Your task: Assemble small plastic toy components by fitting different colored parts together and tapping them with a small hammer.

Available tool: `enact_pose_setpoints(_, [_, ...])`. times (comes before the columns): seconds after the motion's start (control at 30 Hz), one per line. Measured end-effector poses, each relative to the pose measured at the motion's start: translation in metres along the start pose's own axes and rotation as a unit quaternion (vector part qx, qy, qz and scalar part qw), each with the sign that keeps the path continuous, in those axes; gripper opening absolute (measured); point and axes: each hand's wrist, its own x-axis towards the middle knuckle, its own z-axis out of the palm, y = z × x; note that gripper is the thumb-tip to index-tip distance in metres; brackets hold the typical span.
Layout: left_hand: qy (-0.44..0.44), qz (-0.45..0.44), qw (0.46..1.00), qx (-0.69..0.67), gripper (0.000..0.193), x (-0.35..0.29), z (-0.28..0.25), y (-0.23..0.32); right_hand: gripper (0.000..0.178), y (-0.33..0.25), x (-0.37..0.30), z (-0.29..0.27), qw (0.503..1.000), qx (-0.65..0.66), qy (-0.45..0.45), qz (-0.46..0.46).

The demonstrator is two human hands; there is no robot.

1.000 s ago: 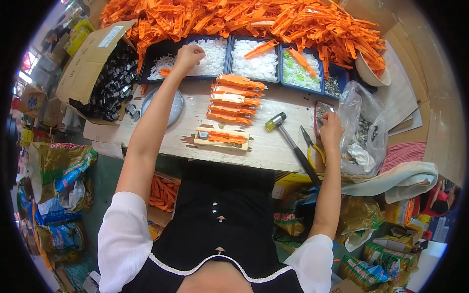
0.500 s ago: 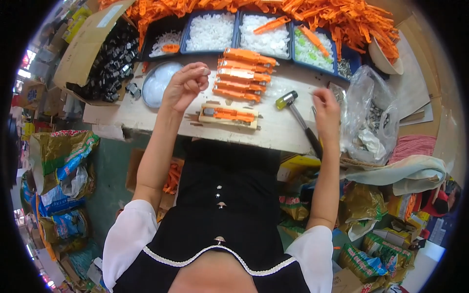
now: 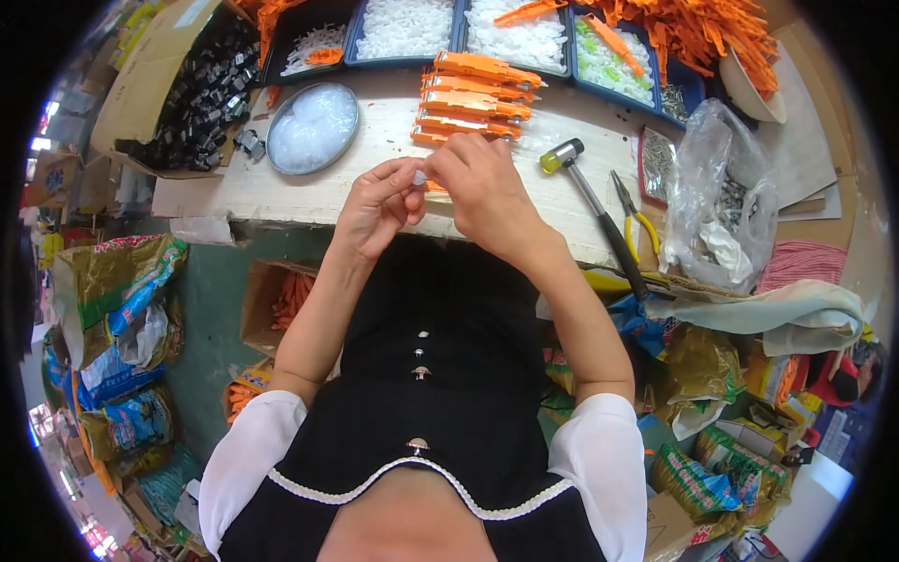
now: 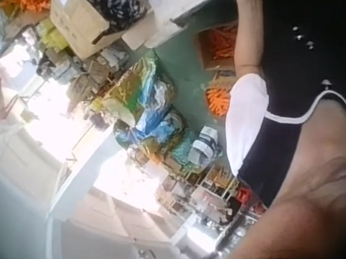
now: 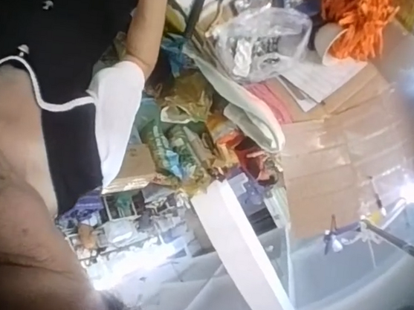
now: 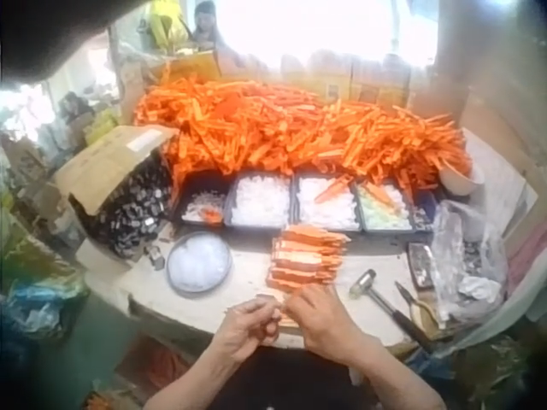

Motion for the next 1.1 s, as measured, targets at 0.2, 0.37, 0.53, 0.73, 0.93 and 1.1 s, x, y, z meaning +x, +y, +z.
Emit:
enact_pose_setpoints(0.2, [0.017,0.008,1.0,0.023,0.014,-0.003,0.002,-0.001,0.016,-0.001,0.002,0.002,0.999,-0.042,-0.034,-0.006])
enact_pose_setpoints(0.37, [0.025,0.015,0.999,0.044,0.015,-0.005,0.0,-0.001,0.023,-0.001,0.004,0.005,0.996,-0.077,-0.037,-0.038])
enact_pose_setpoints(0.53, [-0.011,-0.016,0.999,0.041,0.015,-0.012,-0.008,0.004,0.021,-0.001,0.008,0.008,0.993,-0.069,-0.067,-0.068])
enact_pose_setpoints(0.73, [-0.059,-0.006,0.995,0.084,0.027,-0.018,-0.017,0.006,0.01,0.008,0.009,0.021,0.995,0.093,-0.038,-0.017])
enact_pose_setpoints(0.93, [-0.01,0.044,0.997,0.057,0.029,-0.015,-0.017,0.001,0.009,0.004,-0.004,0.026,0.981,0.14,0.053,0.121])
enact_pose_setpoints(1.1, [-0.019,0.049,0.997,0.059,0.027,-0.013,-0.017,-0.003,0.008,-0.001,-0.011,0.04,0.983,0.133,0.067,0.111])
